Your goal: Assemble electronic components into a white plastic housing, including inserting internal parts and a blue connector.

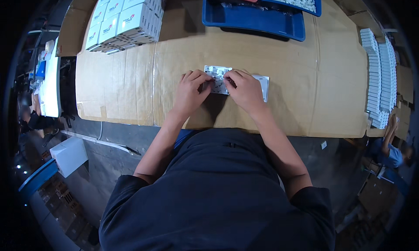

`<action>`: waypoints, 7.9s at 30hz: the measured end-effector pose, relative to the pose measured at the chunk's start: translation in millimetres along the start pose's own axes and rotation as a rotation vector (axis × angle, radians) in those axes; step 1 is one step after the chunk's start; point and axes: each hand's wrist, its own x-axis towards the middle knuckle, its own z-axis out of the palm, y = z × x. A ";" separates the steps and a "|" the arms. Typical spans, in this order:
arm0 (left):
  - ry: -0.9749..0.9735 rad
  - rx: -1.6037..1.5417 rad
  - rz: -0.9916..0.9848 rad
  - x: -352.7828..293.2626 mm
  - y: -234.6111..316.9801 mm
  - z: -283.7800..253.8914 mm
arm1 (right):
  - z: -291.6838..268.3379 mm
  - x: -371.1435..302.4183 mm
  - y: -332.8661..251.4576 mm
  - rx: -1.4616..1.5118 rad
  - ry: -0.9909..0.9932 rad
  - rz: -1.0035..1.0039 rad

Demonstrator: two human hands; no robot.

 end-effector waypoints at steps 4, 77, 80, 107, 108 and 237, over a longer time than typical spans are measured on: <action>0.007 0.002 -0.008 -1.5 -2.2 2.4 | 3.0 1.4 -0.7 -0.131 0.056 -0.157; 0.002 0.002 -0.020 -9.6 18.7 -3.8 | -98.2 341.8 11.1 -0.056 0.616 -0.529; 0.027 -0.031 -0.060 -13.7 28.1 -4.7 | -114.2 278.0 0.3 -0.110 0.693 -0.644; 0.005 0.100 -0.116 -11.8 13.8 8.6 | -45.9 7.8 15.3 1.741 -0.272 0.253; 0.005 0.102 -0.114 -11.3 13.2 8.2 | -43.7 9.8 14.5 1.721 -0.268 0.238; -0.027 -1.851 -0.904 38.2 120.2 -26.7 | -77.4 37.3 -47.1 0.682 -0.259 -0.124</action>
